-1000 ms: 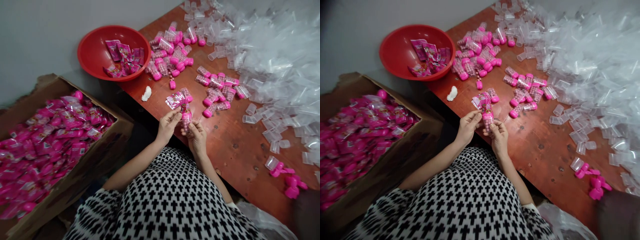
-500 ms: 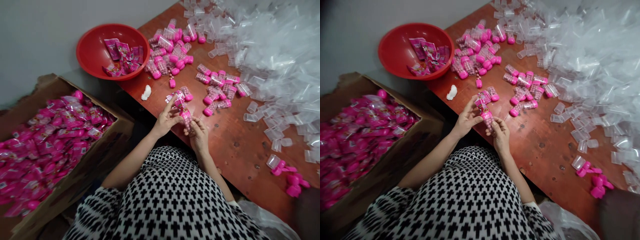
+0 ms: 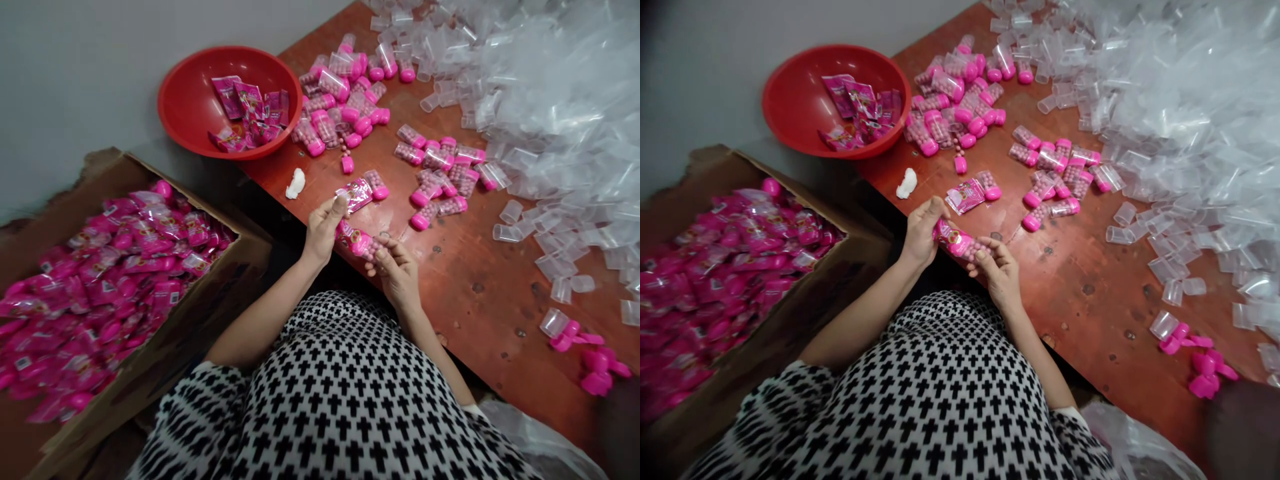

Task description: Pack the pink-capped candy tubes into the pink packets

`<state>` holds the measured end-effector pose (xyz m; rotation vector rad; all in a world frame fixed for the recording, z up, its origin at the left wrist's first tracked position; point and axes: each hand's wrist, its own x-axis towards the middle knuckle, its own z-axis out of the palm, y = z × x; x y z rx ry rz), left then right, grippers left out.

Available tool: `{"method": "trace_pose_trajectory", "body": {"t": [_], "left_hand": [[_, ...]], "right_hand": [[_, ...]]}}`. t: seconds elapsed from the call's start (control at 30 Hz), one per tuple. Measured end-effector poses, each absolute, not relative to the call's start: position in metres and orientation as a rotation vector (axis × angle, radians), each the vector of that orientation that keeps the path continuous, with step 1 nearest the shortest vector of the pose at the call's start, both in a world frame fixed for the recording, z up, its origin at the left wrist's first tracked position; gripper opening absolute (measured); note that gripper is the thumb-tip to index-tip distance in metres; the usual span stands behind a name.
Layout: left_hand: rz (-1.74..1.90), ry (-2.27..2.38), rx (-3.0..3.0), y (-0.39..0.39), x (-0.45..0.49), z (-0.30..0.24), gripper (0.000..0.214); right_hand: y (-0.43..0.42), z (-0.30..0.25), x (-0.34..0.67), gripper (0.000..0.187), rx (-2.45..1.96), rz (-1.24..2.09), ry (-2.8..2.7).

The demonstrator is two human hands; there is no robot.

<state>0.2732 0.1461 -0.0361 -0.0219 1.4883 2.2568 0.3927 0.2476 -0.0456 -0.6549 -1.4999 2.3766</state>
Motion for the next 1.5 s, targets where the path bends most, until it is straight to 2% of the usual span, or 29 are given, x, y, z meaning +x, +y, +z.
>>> {"method": "trace_pose_trajectory", "body": {"t": [0.2,0.3,0.43,0.6,0.93,1.17,1.4,1.5], "left_hand": [[1.927,1.44,0.177,0.154,0.282,-0.016,0.049],[1.883,1.529,0.175,0.158,0.295,-0.019,0.056],[1.907,1.543,0.124,0.159,0.304,-0.025,0.06],[1.773,1.421,0.215,0.157,0.303,-0.017,0.06],[1.796,1.58,0.085,0.155,0.33,-0.009,0.059],[1.894,1.67,-0.016,0.16,0.335,-0.012,0.059],[1.941,1.498,-0.025,0.168,0.323,-0.017,0.062],[2.025,1.395,0.073,0.161,0.313,-0.018,0.055]], "right_hand": [[0.24,-0.032,0.405,0.024,-0.552,2.226,-1.747],[0.234,-0.029,0.411,0.025,-0.506,2.194,-1.847],[0.232,-0.027,0.416,0.02,-0.487,2.24,-1.893],[0.233,-0.024,0.421,0.023,-0.474,2.352,-1.845],[0.223,-0.025,0.442,0.017,-0.408,2.29,-1.864],[0.218,-0.031,0.44,0.019,-0.361,2.093,-1.851],[0.235,-0.03,0.424,0.025,-0.591,2.472,-1.599],[0.247,-0.028,0.418,0.027,-0.696,2.484,-1.428]]}}
